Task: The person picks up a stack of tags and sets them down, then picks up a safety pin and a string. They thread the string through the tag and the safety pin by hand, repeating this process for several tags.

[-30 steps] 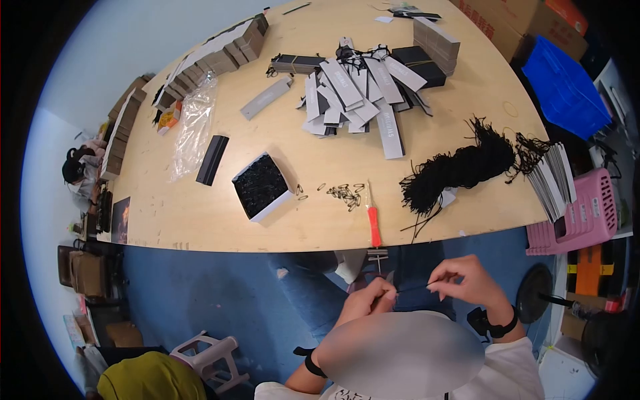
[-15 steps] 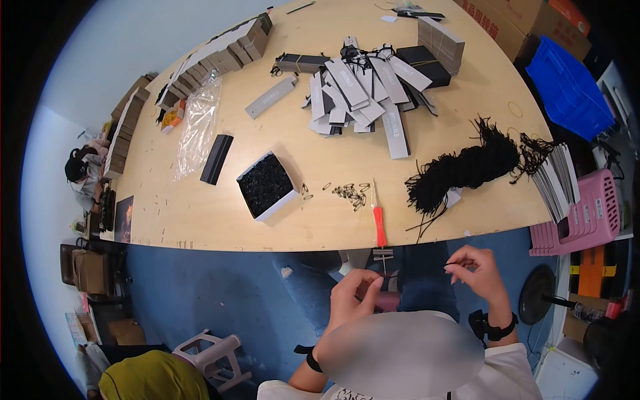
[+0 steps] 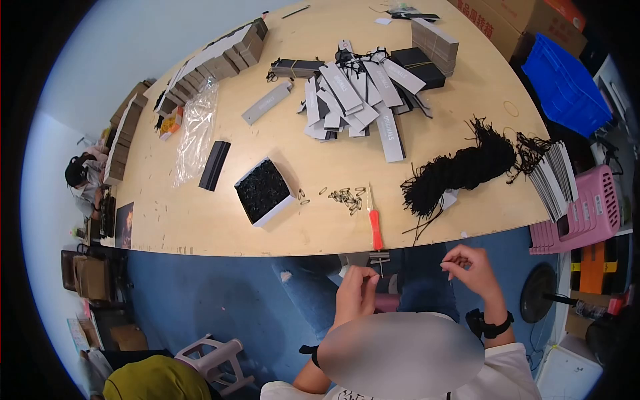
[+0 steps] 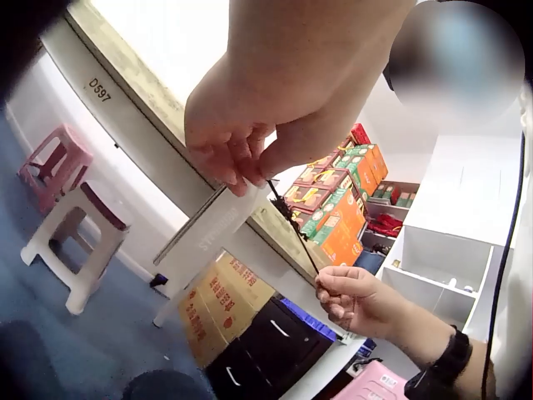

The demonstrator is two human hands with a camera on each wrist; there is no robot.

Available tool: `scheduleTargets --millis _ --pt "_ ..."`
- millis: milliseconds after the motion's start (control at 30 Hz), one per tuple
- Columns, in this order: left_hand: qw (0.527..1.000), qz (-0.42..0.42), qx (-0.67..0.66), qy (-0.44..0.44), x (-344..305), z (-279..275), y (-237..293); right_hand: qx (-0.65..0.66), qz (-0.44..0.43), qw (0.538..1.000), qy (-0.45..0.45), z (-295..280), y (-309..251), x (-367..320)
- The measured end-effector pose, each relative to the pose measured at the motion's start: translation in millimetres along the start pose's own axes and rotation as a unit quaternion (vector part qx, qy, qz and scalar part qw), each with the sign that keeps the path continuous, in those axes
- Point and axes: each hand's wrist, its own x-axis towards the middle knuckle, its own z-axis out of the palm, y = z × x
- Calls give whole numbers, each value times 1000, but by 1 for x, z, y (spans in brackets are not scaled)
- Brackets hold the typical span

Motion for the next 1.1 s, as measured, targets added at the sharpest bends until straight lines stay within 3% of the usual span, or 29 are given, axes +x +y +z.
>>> scheduleTargets --millis 100,433,533,600,700,800,1100 --pt "997 -44 -53 -30 -4 -4 1 2 -13 1000 -11 -1 3 -2" --pt "998 -26 -53 -20 2 2 -2 -10 -26 1000 -4 -4 -1 0" --pt "999 -9 -50 5 4 9 -5 -33 -10 999 17 0 2 4" --pt "993 26 -22 117 6 15 -7 -23 -2 999 28 4 13 7" --pt "979 63 -14 192 10 16 -8 -6 10 999 50 12 25 9" --pt "976 114 27 181 11 15 -14 1 14 998 58 18 35 9" --pt "971 140 93 171 10 16 -17 1 26 999 41 20 35 7"
